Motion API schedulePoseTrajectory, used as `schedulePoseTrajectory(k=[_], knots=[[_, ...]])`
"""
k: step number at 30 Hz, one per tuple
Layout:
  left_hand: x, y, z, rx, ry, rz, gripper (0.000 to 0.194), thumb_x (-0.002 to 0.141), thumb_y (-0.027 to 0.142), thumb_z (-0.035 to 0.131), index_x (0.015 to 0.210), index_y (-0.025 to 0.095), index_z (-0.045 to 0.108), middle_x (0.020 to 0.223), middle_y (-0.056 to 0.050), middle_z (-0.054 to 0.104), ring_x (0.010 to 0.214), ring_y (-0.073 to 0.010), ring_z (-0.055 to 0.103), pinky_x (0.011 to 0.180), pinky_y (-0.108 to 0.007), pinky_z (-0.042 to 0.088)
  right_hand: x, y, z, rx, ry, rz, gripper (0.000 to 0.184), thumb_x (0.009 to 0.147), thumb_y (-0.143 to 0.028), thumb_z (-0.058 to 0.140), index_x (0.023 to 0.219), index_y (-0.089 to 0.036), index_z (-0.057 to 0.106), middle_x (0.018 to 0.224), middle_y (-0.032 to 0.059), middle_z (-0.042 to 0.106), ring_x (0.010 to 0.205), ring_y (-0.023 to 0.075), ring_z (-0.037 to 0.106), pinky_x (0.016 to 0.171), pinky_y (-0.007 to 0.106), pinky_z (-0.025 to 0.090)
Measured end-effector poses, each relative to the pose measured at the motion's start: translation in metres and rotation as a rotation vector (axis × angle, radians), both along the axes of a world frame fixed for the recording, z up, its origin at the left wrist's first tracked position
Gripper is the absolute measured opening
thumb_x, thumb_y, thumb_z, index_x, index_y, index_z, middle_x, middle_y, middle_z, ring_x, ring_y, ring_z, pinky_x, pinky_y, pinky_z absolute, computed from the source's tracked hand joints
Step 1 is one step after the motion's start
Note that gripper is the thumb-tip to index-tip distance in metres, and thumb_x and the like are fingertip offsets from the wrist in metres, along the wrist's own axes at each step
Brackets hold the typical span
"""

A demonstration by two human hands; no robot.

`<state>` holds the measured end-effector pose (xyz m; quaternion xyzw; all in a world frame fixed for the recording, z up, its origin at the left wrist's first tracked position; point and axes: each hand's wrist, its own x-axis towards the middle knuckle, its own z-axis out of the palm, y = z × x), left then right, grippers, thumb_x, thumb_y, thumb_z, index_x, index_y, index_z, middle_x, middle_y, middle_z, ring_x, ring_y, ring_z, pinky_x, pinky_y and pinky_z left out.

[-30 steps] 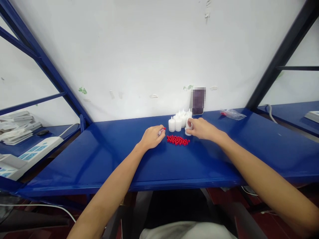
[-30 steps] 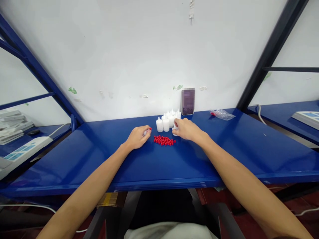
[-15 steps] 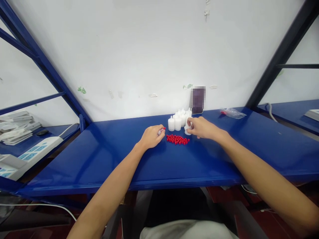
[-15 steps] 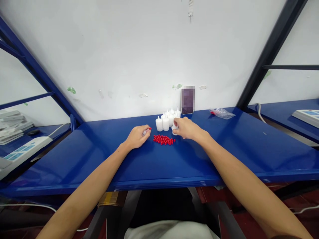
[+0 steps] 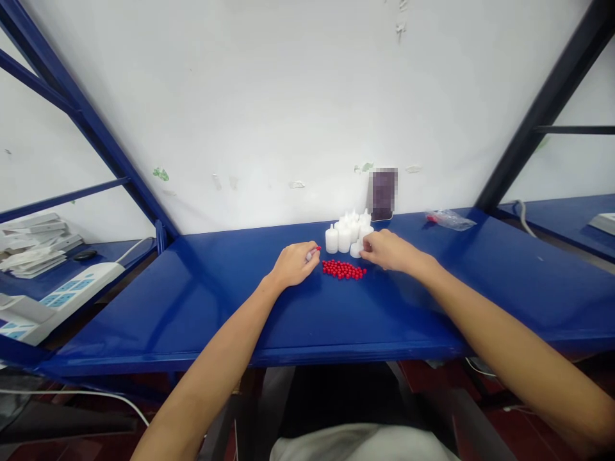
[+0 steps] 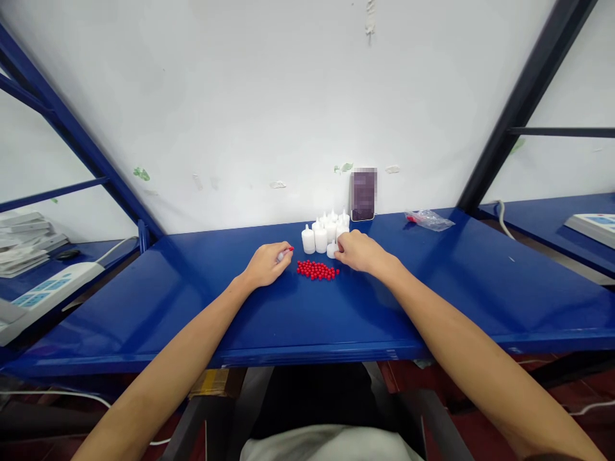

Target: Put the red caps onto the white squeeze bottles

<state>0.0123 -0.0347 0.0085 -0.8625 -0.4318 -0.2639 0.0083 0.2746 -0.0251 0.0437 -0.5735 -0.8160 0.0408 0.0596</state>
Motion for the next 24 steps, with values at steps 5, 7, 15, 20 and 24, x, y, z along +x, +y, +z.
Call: schedulePoseTrajectory(k=[5,7,15,20,24], knots=[[0.003,-0.005,0.003,-0.014,-0.024,-0.056,0.024,0.095,0.028,0.038,0.083,0.018,0.056,0.069,0.000,0.058,0.062,-0.0140,0.052,0.064,-0.027,0.036,-0.013,-0.013,0.007,0.103,0.138,0.146,0.023,0.087,-0.034,0.054,0.076,-0.017,0.066,0.072,0.0068,0.068,0.067,0.0180,0.061,0.061,0.027,0.037],[0.007,-0.009,0.005,-0.011,-0.026,-0.110,0.026,0.096,0.028,0.036,0.082,0.018,0.055,0.068,0.000,0.057,0.062,-0.0139,0.052,0.064,-0.026,0.037,-0.020,-0.020,0.007,0.072,0.307,0.294,0.025,0.090,-0.036,0.052,0.081,-0.017,0.065,0.065,0.0025,0.064,0.059,0.0145,0.056,0.059,0.026,0.036],[0.020,-0.022,0.008,0.042,-0.019,-0.259,0.028,0.095,0.023,0.032,0.075,0.018,0.051,0.071,-0.003,0.060,0.062,-0.0139,0.053,0.063,-0.026,0.038,-0.038,-0.030,-0.009,0.024,0.480,0.505,0.022,0.093,-0.038,0.052,0.092,-0.018,0.060,0.059,-0.0032,0.056,0.051,0.0112,0.047,0.053,0.024,0.033],[0.021,-0.018,0.003,0.088,0.035,-0.210,0.025,0.090,0.021,0.036,0.074,0.017,0.054,0.069,-0.003,0.062,0.059,-0.0139,0.053,0.060,-0.026,0.037,-0.037,-0.030,-0.006,0.052,0.404,0.665,0.034,0.101,-0.038,0.035,0.079,-0.019,0.053,0.074,0.0018,0.059,0.064,0.0141,0.051,0.063,0.028,0.035],[0.016,-0.012,0.000,0.134,0.076,-0.103,0.019,0.085,0.018,0.041,0.082,0.017,0.060,0.075,-0.004,0.066,0.063,-0.0149,0.057,0.061,-0.026,0.039,-0.029,-0.023,0.000,-0.111,0.461,0.601,0.043,0.101,-0.044,0.030,0.069,-0.020,0.045,0.062,-0.0011,0.049,0.058,0.0137,0.044,0.060,0.028,0.034]])
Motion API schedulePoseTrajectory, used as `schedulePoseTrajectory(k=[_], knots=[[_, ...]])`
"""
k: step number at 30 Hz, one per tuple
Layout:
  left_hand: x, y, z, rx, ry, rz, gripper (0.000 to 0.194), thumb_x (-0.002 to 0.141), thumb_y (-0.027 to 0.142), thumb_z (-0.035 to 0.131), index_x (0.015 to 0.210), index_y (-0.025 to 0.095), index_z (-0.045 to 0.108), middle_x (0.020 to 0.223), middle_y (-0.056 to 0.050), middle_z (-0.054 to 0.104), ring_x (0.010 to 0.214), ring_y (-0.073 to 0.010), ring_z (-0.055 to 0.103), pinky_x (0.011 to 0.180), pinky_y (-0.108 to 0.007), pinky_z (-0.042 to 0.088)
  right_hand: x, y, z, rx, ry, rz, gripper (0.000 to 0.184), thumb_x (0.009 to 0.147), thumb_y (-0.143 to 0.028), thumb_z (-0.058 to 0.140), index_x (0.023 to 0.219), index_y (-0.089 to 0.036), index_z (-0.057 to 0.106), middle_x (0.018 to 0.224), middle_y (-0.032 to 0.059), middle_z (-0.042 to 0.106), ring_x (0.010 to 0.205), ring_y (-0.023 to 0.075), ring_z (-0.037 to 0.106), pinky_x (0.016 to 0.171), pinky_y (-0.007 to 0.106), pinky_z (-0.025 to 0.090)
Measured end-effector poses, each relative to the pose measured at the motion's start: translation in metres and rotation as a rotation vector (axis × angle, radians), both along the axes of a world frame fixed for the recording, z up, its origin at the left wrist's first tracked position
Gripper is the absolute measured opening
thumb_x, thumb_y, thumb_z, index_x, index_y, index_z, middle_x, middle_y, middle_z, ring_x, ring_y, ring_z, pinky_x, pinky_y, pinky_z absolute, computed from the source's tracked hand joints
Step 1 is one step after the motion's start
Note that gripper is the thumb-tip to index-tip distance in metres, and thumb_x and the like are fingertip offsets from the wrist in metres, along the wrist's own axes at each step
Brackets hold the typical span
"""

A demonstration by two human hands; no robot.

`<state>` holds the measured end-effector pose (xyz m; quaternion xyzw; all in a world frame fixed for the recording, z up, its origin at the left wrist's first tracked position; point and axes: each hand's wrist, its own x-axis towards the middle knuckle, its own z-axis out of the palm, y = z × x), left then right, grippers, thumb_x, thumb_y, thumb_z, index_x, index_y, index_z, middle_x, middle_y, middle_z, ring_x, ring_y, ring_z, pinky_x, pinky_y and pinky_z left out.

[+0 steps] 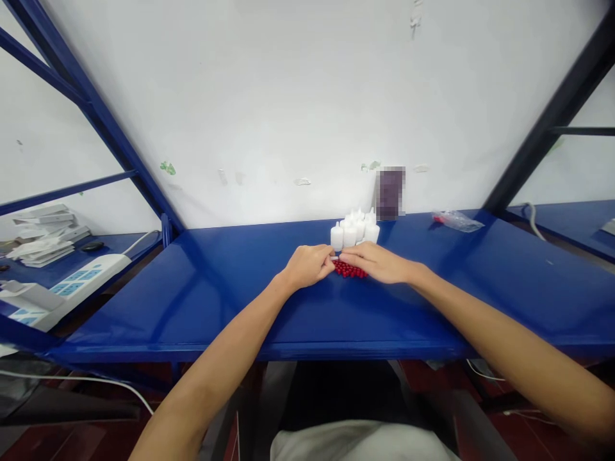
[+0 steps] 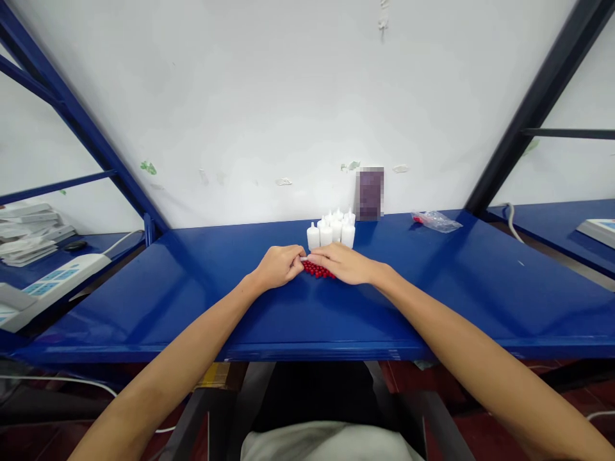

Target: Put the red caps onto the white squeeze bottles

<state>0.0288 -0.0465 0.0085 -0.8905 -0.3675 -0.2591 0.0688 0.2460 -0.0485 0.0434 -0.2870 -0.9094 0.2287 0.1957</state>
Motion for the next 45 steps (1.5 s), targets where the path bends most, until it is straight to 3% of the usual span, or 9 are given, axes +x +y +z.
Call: schedulePoseTrajectory(k=[3,7,10,15,30,35,40,43,45], knots=[[-0.008,0.005,0.000,0.005,-0.098,0.071,0.022,0.085,0.016,0.040,0.089,0.017,0.061,0.083,-0.005,0.069,0.070,-0.0157,0.061,0.066,-0.026,0.042,0.013,0.010,0.004,-0.010,-0.015,-0.161,0.043,0.099,-0.042,0.030,0.066,-0.019,0.045,0.066,0.0014,0.053,0.063,0.0151,0.047,0.062,0.029,0.035],[-0.017,0.009,0.001,-0.037,-0.169,0.106,0.023,0.088,0.017,0.038,0.089,0.017,0.061,0.083,-0.004,0.070,0.071,-0.0156,0.062,0.068,-0.027,0.043,0.030,0.021,0.004,0.023,-0.298,-0.296,0.033,0.094,-0.037,0.038,0.071,-0.019,0.052,0.077,0.0054,0.062,0.069,0.0181,0.054,0.065,0.030,0.036],[-0.018,0.010,0.001,-0.065,-0.172,0.103,0.024,0.089,0.018,0.038,0.087,0.018,0.061,0.082,-0.003,0.070,0.070,-0.0155,0.061,0.068,-0.027,0.042,0.034,0.025,0.002,-0.025,-0.440,-0.304,0.026,0.091,-0.034,0.043,0.072,-0.020,0.052,0.076,0.0050,0.063,0.066,0.0181,0.055,0.061,0.029,0.035],[-0.018,0.010,0.001,-0.093,-0.151,0.101,0.025,0.090,0.020,0.037,0.085,0.017,0.061,0.079,-0.003,0.068,0.067,-0.0151,0.059,0.066,-0.027,0.040,0.035,0.024,0.002,-0.017,-0.463,-0.271,0.013,0.086,-0.028,0.051,0.077,-0.021,0.057,0.072,0.0037,0.064,0.064,0.0177,0.056,0.057,0.028,0.035],[-0.016,0.009,0.001,-0.147,-0.121,0.106,0.028,0.093,0.022,0.035,0.085,0.018,0.061,0.076,-0.003,0.066,0.068,-0.0159,0.059,0.066,-0.027,0.039,0.037,0.027,0.002,-0.049,-0.326,-0.109,0.018,0.085,-0.020,0.052,0.088,-0.018,0.069,0.075,0.0024,0.068,0.063,0.0146,0.057,0.062,0.027,0.041],[-0.005,-0.003,0.006,-0.176,-0.144,0.012,0.025,0.094,0.024,0.036,0.101,0.018,0.059,0.071,0.000,0.063,0.062,-0.0148,0.056,0.065,-0.026,0.039,0.021,0.012,0.007,0.091,-0.064,-0.170,0.027,0.093,-0.036,0.049,0.095,-0.017,0.068,0.063,0.0001,0.062,0.055,0.0129,0.050,0.056,0.026,0.035],[0.004,-0.012,0.009,-0.206,-0.184,-0.101,0.029,0.097,0.033,0.035,0.112,0.017,0.055,0.072,0.000,0.062,0.063,-0.0147,0.057,0.066,-0.026,0.041,-0.004,-0.004,0.002,0.103,0.084,-0.059,0.034,0.098,-0.043,0.041,0.088,-0.018,0.061,0.066,0.0001,0.059,0.057,0.0129,0.048,0.057,0.025,0.036],[0.000,-0.006,0.007,-0.208,-0.255,-0.048,0.035,0.098,0.038,0.034,0.117,0.017,0.055,0.071,0.000,0.062,0.064,-0.0147,0.058,0.067,-0.026,0.042,-0.002,-0.001,0.002,0.226,0.116,-0.182,0.028,0.097,-0.037,0.038,0.088,-0.018,0.057,0.069,0.0017,0.059,0.060,0.0146,0.050,0.061,0.026,0.036],[-0.005,0.000,0.004,-0.205,-0.295,0.018,0.039,0.099,0.038,0.030,0.101,0.016,0.061,0.066,0.000,0.060,0.062,-0.0143,0.057,0.066,-0.026,0.042,0.008,0.005,0.005,0.329,0.118,-0.346,0.023,0.096,-0.031,0.038,0.089,-0.018,0.056,0.070,0.0032,0.060,0.061,0.0163,0.051,0.061,0.027,0.035]])
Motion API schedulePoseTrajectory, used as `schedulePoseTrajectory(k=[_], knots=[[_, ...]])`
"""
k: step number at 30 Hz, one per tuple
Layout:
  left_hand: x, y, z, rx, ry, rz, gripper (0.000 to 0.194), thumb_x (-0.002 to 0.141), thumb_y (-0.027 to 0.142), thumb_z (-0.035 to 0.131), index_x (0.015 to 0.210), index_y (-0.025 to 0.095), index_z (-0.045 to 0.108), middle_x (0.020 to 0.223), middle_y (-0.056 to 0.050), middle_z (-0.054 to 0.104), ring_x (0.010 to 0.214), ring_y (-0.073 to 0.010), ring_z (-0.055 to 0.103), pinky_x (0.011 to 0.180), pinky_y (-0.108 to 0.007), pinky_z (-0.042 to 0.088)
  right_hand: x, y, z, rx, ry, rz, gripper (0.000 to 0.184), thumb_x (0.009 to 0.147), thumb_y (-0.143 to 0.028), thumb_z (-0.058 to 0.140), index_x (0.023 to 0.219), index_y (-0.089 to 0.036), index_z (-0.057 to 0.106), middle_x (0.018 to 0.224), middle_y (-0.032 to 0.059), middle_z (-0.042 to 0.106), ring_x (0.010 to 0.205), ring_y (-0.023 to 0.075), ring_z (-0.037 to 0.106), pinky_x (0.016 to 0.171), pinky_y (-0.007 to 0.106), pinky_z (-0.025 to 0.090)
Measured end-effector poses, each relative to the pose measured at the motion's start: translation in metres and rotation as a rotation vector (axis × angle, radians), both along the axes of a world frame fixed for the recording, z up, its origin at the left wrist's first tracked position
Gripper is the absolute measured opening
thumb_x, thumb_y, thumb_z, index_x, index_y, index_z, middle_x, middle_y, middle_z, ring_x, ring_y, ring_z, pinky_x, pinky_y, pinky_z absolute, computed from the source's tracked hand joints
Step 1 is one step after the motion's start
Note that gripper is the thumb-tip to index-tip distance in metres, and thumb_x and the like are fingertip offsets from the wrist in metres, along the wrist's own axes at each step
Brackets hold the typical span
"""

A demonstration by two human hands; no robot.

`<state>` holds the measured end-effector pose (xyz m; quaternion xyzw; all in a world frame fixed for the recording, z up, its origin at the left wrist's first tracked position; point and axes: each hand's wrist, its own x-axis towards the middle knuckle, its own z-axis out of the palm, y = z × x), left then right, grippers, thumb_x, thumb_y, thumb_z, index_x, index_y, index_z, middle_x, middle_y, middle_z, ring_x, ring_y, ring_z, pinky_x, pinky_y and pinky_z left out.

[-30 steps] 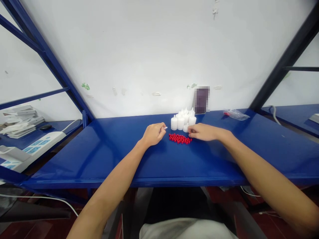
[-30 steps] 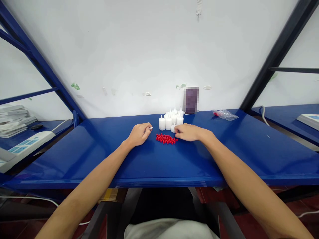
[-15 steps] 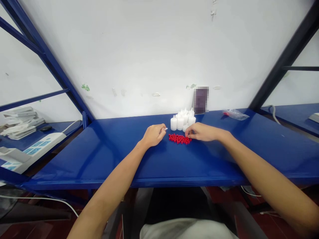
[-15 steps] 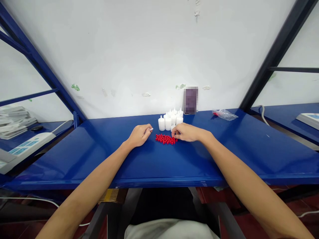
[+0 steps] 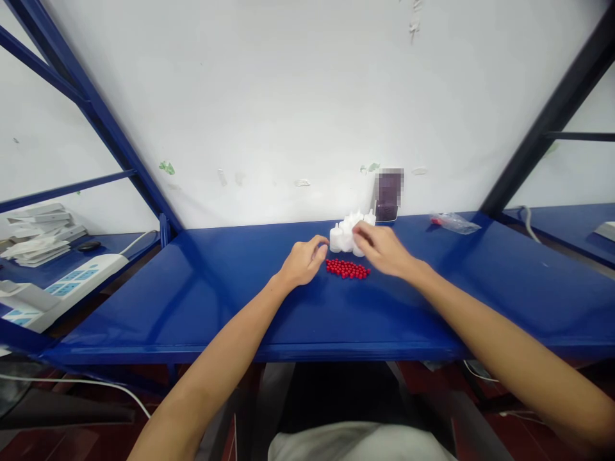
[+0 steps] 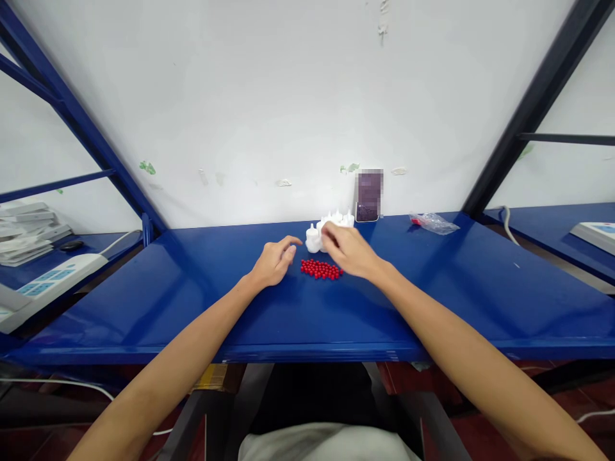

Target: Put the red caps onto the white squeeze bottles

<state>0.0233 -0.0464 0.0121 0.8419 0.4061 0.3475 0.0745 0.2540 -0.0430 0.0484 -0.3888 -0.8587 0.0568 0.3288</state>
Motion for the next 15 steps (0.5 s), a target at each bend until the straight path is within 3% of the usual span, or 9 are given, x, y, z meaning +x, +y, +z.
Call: schedulePoseTrajectory(k=[4,9,15], knots=[[-0.008,0.009,-0.005,0.009,-0.026,0.087,0.049,0.098,0.035,0.024,0.063,0.017,0.053,0.058,-0.001,0.055,0.057,-0.0131,0.052,0.063,-0.027,0.039,0.021,0.016,0.005,0.070,-0.078,-0.287,0.019,0.092,-0.025,0.039,0.089,-0.017,0.057,0.075,0.0072,0.064,0.066,0.0204,0.055,0.062,0.029,0.032],[-0.009,0.010,-0.006,-0.004,-0.029,0.108,0.046,0.096,0.033,0.024,0.061,0.018,0.049,0.056,0.000,0.053,0.056,-0.0131,0.050,0.063,-0.027,0.039,0.027,0.026,-0.002,-0.029,-0.240,-0.369,0.021,0.092,-0.029,0.042,0.095,-0.019,0.060,0.079,0.0080,0.067,0.070,0.0228,0.058,0.060,0.029,0.031],[-0.007,0.008,-0.003,-0.045,-0.041,0.130,0.034,0.088,0.023,0.030,0.063,0.018,0.053,0.057,-0.001,0.054,0.057,-0.0142,0.050,0.062,-0.027,0.039,0.025,0.024,-0.001,-0.063,-0.292,-0.402,0.023,0.091,-0.032,0.044,0.094,-0.018,0.063,0.080,0.0083,0.069,0.070,0.0221,0.060,0.057,0.029,0.030]])
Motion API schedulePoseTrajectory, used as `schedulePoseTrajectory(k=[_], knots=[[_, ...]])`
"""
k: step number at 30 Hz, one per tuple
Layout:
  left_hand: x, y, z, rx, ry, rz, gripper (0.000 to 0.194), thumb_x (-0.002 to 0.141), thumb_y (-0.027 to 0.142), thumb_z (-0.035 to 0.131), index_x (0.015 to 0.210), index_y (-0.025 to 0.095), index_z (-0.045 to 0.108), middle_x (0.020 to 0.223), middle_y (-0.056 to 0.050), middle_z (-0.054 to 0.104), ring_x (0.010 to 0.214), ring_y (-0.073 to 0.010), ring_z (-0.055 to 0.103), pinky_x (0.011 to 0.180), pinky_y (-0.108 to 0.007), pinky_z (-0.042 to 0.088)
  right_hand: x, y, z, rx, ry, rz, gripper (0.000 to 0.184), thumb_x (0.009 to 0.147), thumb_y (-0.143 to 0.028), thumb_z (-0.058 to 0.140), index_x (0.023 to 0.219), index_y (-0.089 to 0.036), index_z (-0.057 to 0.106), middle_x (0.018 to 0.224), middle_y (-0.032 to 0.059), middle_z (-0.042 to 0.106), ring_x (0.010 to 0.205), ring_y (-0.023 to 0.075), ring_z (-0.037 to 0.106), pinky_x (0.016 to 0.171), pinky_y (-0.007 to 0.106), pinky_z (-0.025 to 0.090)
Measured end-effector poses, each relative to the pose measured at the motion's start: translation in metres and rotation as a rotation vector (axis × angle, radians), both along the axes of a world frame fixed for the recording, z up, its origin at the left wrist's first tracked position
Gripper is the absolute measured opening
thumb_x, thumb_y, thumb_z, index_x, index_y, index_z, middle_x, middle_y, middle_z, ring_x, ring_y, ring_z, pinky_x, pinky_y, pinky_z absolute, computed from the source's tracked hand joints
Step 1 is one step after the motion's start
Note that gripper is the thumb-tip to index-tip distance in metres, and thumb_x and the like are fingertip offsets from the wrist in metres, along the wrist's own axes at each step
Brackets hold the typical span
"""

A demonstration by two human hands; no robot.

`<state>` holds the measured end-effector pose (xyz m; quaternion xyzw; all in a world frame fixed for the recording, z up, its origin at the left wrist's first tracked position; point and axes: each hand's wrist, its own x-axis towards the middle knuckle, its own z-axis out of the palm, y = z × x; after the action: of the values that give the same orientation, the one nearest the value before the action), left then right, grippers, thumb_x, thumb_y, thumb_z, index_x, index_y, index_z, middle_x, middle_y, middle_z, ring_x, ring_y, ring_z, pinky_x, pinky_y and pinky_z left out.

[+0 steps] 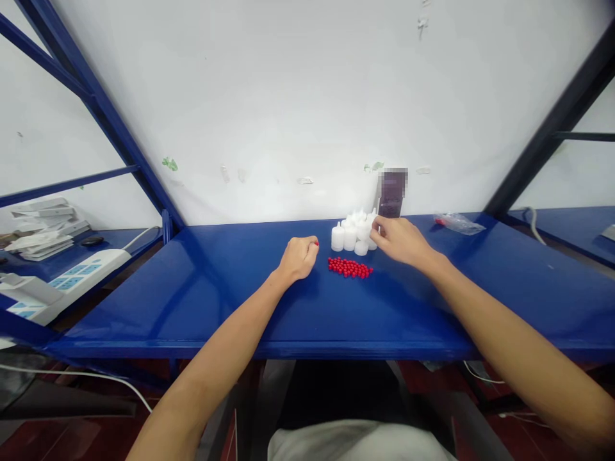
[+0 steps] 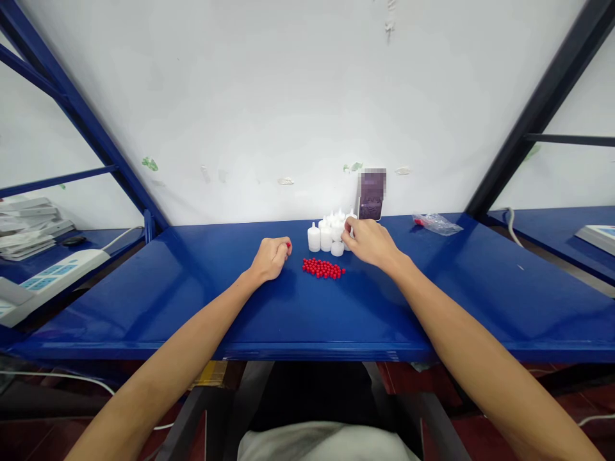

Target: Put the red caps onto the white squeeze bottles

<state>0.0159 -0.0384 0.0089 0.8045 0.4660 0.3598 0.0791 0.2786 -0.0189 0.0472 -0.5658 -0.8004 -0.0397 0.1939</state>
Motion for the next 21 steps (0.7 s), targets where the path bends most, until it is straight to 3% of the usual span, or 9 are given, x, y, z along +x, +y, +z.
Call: schedulePoseTrajectory(k=[10,17,21], knots=[[0.001,0.000,0.001,0.060,0.034,0.018,0.028,0.086,0.020,0.032,0.070,0.018,0.054,0.065,-0.002,0.056,0.062,-0.0154,0.051,0.065,-0.029,0.038,-0.004,-0.004,0.003,0.055,-0.001,-0.054,0.024,0.089,-0.034,0.044,0.087,-0.019,0.064,0.080,0.0079,0.070,0.071,0.0232,0.061,0.057,0.030,0.027],[-0.001,0.004,-0.002,0.093,0.075,-0.023,0.028,0.088,0.019,0.031,0.076,0.018,0.056,0.075,-0.004,0.060,0.070,-0.0174,0.054,0.071,-0.030,0.040,-0.005,0.006,-0.007,0.043,0.033,0.036,0.026,0.092,-0.034,0.047,0.085,-0.018,0.065,0.072,0.0062,0.070,0.071,0.0217,0.062,0.076,0.034,0.034],[0.000,0.003,-0.002,0.108,0.071,-0.043,0.027,0.089,0.018,0.031,0.077,0.017,0.055,0.075,-0.004,0.061,0.070,-0.0168,0.054,0.069,-0.029,0.040,-0.008,0.003,-0.009,0.038,0.165,0.078,0.025,0.092,-0.036,0.050,0.090,-0.017,0.066,0.066,0.0045,0.066,0.064,0.0194,0.059,0.067,0.030,0.038]])
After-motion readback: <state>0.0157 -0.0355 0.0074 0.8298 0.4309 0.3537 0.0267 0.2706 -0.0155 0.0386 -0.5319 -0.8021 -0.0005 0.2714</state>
